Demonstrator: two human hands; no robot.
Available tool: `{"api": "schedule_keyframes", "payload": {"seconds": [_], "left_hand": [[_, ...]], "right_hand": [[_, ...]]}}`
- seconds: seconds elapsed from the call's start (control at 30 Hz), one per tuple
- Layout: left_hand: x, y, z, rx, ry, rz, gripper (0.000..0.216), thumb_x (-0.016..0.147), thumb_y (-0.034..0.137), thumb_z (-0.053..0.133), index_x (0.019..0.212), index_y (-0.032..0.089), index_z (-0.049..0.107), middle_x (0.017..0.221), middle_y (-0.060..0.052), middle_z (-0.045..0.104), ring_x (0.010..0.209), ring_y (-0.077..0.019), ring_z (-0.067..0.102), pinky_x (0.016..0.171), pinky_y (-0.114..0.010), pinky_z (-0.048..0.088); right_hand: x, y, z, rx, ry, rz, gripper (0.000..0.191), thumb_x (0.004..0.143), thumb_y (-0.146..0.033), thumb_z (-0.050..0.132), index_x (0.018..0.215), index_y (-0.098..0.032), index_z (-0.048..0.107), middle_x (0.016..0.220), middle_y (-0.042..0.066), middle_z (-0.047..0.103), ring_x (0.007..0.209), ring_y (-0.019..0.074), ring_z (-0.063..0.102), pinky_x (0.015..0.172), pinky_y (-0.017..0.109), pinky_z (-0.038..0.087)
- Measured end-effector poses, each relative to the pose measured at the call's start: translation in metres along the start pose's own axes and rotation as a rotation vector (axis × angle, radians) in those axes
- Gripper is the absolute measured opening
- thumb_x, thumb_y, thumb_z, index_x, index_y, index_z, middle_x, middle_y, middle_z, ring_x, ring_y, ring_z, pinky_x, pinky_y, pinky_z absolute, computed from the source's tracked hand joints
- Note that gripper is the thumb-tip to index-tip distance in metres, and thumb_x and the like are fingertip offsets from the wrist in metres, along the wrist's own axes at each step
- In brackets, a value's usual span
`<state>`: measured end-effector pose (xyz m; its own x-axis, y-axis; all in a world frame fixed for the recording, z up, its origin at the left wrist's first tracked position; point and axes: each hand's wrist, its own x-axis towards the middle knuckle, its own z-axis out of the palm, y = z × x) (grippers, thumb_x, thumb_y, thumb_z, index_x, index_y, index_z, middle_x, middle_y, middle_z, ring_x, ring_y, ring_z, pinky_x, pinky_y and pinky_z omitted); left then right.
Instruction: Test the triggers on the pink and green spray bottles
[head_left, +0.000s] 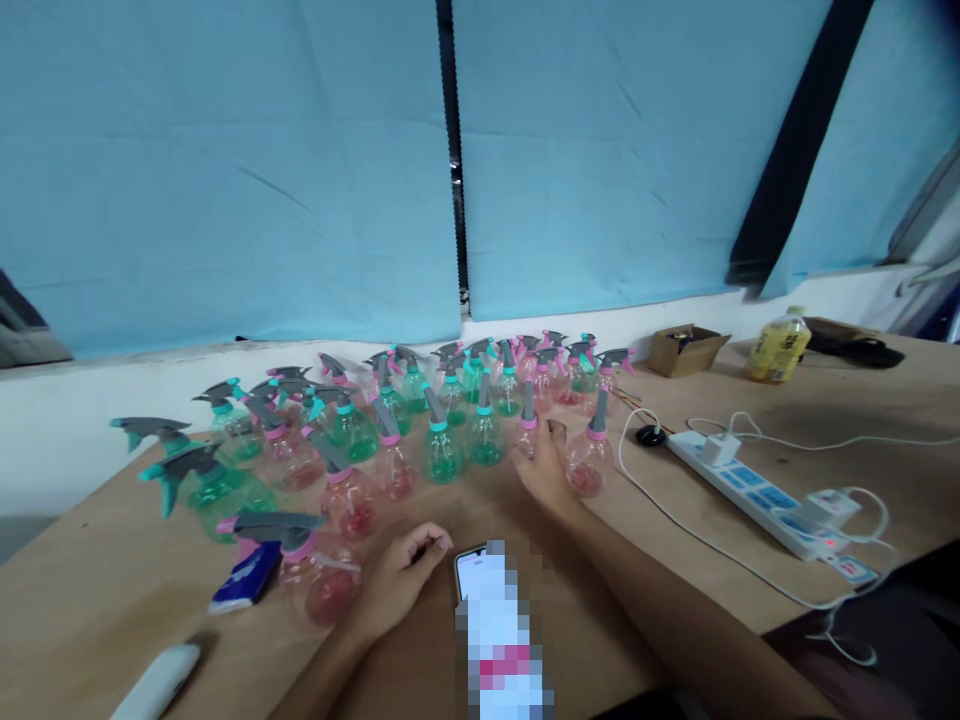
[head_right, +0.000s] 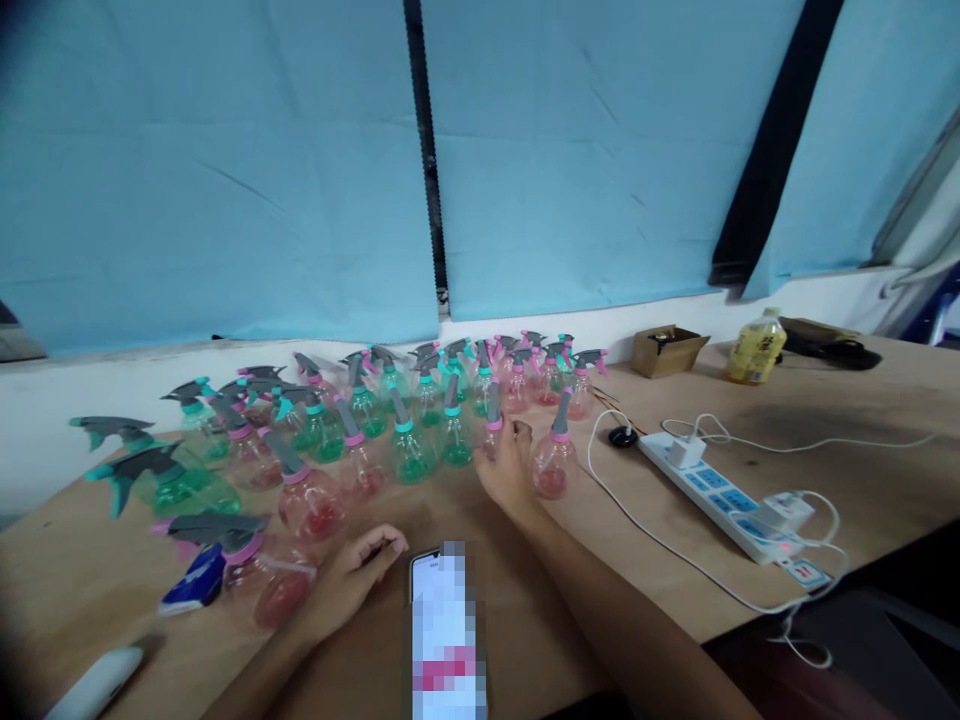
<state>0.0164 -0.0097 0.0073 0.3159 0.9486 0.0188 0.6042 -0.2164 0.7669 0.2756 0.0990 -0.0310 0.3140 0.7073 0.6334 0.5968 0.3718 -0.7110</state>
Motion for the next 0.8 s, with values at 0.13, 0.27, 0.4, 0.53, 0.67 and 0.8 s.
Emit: {"api": "schedule_keyframes", "payload": {"seconds": [0.13,0.27,0.4,0.53,0.67,0.8], "left_hand": [[0.0,-0.003,0.0,0.002,-0.004,0.01,0.039,0.094,0.054,0.044,0.087,0.021,0.065,0.074,0.003,0.059,0.07,-0.0162,0.052,0.068,-0.025,0.039],[0.0,-0.005,0.0,0.009,0.008,0.0,0.042,0.093,0.056,0.043,0.087,0.021,0.065,0.073,0.002,0.058,0.068,-0.0161,0.052,0.066,-0.025,0.038],[0.0,-0.005,0.001,0.009,0.005,0.0,0.043,0.093,0.058,0.043,0.086,0.021,0.064,0.067,0.003,0.054,0.066,-0.0161,0.05,0.064,-0.025,0.037],[0.001,-0.005,0.0,-0.014,0.018,0.031,0.039,0.093,0.054,0.044,0.085,0.021,0.063,0.083,0.0,0.065,0.083,-0.0195,0.058,0.077,-0.027,0.042],[0.0,-0.002,-0.001,-0.017,-0.027,0.03,0.036,0.094,0.053,0.044,0.086,0.022,0.063,0.086,0.0,0.066,0.086,-0.0204,0.059,0.08,-0.028,0.043],[-0.001,0.003,-0.002,-0.008,-0.018,0.015,0.037,0.094,0.053,0.044,0.085,0.022,0.063,0.084,0.0,0.066,0.086,-0.0205,0.059,0.08,-0.028,0.043]], "right_hand": [[-0.011,-0.014,-0.002,0.007,-0.015,0.009,0.046,0.071,-0.023,0.065,0.116,-0.022,0.055,0.11,0.009,0.047,0.109,0.0306,0.049,0.1,0.048,0.041],[-0.022,-0.036,0.0,0.086,-0.073,-0.024,0.024,0.08,-0.028,0.062,0.103,-0.022,0.059,0.1,0.007,0.053,0.1,0.0272,0.054,0.091,0.042,0.046],[-0.019,-0.058,0.001,0.025,-0.129,-0.11,0.021,0.087,-0.042,0.06,0.082,-0.022,0.063,0.086,0.006,0.058,0.088,0.0251,0.056,0.083,0.039,0.046],[-0.002,-0.071,0.0,0.056,-0.172,-0.146,0.029,0.085,-0.048,0.062,0.074,-0.021,0.063,0.074,0.004,0.06,0.078,0.0223,0.058,0.075,0.033,0.045],[0.013,-0.074,0.0,0.135,-0.251,-0.028,0.034,0.087,-0.051,0.058,0.078,-0.019,0.065,0.065,0.001,0.06,0.063,0.0169,0.056,0.063,0.027,0.042],[0.018,-0.071,0.002,0.23,-0.286,0.02,0.028,0.087,-0.041,0.055,0.076,-0.018,0.066,0.062,-0.001,0.057,0.058,0.0144,0.053,0.057,0.024,0.039]]}}
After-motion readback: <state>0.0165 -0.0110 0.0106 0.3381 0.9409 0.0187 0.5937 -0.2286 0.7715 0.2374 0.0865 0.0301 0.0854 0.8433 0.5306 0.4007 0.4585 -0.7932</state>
